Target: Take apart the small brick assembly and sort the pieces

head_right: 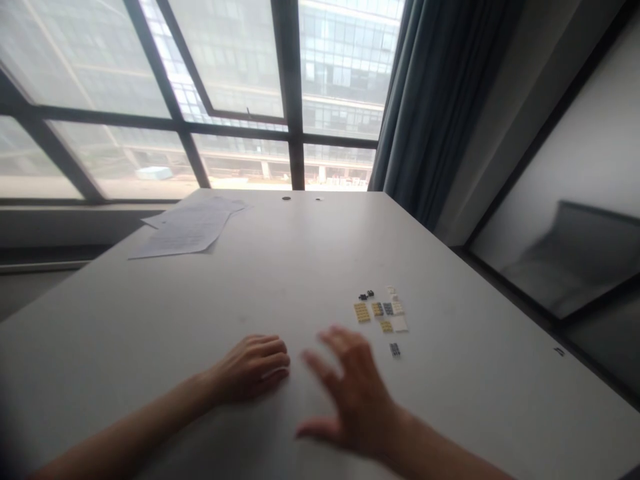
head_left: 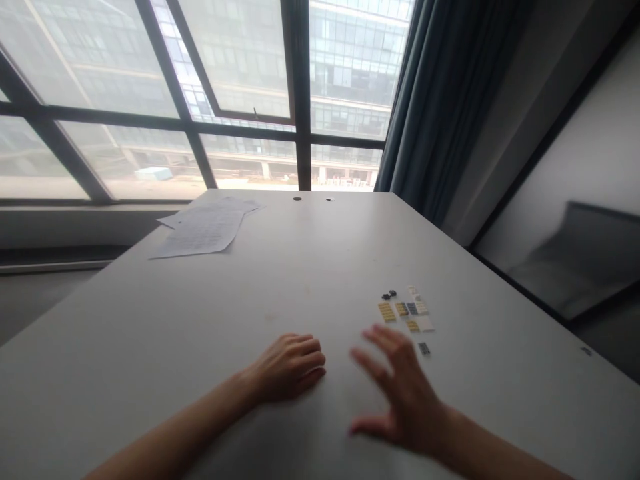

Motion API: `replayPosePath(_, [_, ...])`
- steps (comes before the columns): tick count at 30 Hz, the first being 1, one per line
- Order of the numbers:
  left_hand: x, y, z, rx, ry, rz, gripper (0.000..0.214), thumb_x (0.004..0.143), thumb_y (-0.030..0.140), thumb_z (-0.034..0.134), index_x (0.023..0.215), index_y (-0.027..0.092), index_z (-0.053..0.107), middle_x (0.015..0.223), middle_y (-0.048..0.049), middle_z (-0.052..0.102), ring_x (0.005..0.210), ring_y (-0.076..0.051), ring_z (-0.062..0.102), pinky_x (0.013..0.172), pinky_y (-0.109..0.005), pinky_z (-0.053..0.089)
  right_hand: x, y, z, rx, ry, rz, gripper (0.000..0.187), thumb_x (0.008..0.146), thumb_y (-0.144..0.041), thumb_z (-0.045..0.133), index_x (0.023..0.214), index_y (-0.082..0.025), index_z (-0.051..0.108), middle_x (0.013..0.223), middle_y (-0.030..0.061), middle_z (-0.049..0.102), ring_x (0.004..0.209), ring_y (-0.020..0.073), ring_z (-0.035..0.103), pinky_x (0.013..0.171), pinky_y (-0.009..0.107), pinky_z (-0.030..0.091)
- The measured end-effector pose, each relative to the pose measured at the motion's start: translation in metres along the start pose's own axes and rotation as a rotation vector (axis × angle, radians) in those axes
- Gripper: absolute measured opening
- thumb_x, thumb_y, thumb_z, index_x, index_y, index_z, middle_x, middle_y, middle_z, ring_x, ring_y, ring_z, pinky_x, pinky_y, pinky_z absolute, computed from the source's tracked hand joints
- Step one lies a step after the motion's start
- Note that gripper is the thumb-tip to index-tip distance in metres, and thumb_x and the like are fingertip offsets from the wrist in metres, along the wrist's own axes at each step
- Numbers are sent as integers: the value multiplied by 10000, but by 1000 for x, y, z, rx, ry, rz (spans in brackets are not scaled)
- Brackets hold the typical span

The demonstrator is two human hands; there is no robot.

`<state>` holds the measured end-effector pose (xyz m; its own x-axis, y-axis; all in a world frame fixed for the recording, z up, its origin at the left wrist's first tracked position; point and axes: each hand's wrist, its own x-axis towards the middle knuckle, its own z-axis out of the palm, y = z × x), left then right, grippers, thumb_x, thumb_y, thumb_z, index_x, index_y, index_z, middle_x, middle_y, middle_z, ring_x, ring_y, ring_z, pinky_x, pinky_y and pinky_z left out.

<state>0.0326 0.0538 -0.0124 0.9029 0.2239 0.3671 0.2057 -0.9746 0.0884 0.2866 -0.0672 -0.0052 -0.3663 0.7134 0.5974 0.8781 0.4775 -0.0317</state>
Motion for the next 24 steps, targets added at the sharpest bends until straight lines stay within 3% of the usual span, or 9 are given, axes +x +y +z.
replayPosePath(3, [-18, -8, -2, -65, 14, -81, 74, 880, 217, 495, 885, 204, 568, 843, -42, 615, 759, -152, 553, 710, -286, 434, -15, 66, 10, -172, -94, 168, 1056, 660, -795, 528, 1471, -189, 228, 1511, 215, 198, 1373, 444, 166, 1050, 663, 185])
replayPosePath(5, [-28, -13, -4, -75, 26, -137, 103, 876, 216, 510, 955, 211, 575, 918, -59, 622, 829, -168, 558, 770, -312, 442, -21, 110, 21, -218, -239, 213, 1130, 620, -838, 506, 1491, -207, 162, 1542, 198, 115, 1398, 442, 63, 1059, 665, 121])
replayPosePath(8, [-42, -17, -6, -44, 11, -193, 173, 877, 232, 524, 1042, 218, 575, 1022, -77, 620, 929, -188, 560, 840, -342, 443, -15, 155, 36, -174, -449, 290, 1111, 619, -826, 526, 1488, -223, 184, 1546, 180, 136, 1398, 443, 73, 1054, 648, 156])
replayPosePath(11, [-59, -16, -11, 9, 2, -227, 195, 884, 243, 517, 1066, 229, 584, 1079, -77, 617, 984, -194, 559, 879, -349, 444, 8, 167, 47, -56, -559, 288, 989, 675, -770, 540, 1468, -248, 263, 1524, 165, 230, 1387, 405, 180, 1069, 591, 210])
replayPosePath(14, [-80, -13, -18, 87, 19, -308, 218, 883, 271, 524, 1088, 251, 594, 1131, -71, 611, 1034, -204, 556, 917, -360, 442, 39, 150, 58, 31, -569, 187, 814, 759, -694, 526, 1425, -252, 372, 1489, 146, 316, 1389, 357, 207, 1108, 515, 190])
replayPosePath(17, [-97, -10, -26, 137, 3, -392, 235, 881, 310, 528, 1099, 261, 602, 1183, -68, 601, 1091, -219, 543, 934, -367, 445, 73, 113, 77, 116, -582, 66, 707, 797, -643, 524, 1387, -265, 434, 1473, 128, 345, 1385, 350, 214, 1116, 499, 174])
replayPosePath(20, [-113, -14, -31, 187, -27, -500, 351, 879, 399, 522, 1195, 251, 563, 1293, -85, 548, 1191, -250, 493, 970, -392, 432, 109, 59, 103, 215, -554, -60, 682, 812, -598, 538, 1384, -244, 433, 1449, 130, 376, 1373, 328, 243, 1114, 477, 197])
replayPosePath(24, [-140, -36, -35, 265, -84, -666, 725, 828, 603, 506, 1394, 170, 372, 1434, -161, 412, 1316, -310, 377, 1048, -456, 363, 151, -28, 135, 357, -487, -278, 664, 819, -577, 549, 1363, -210, 447, 1413, 134, 417, 1334, 303, 321, 1111, 456, 228])
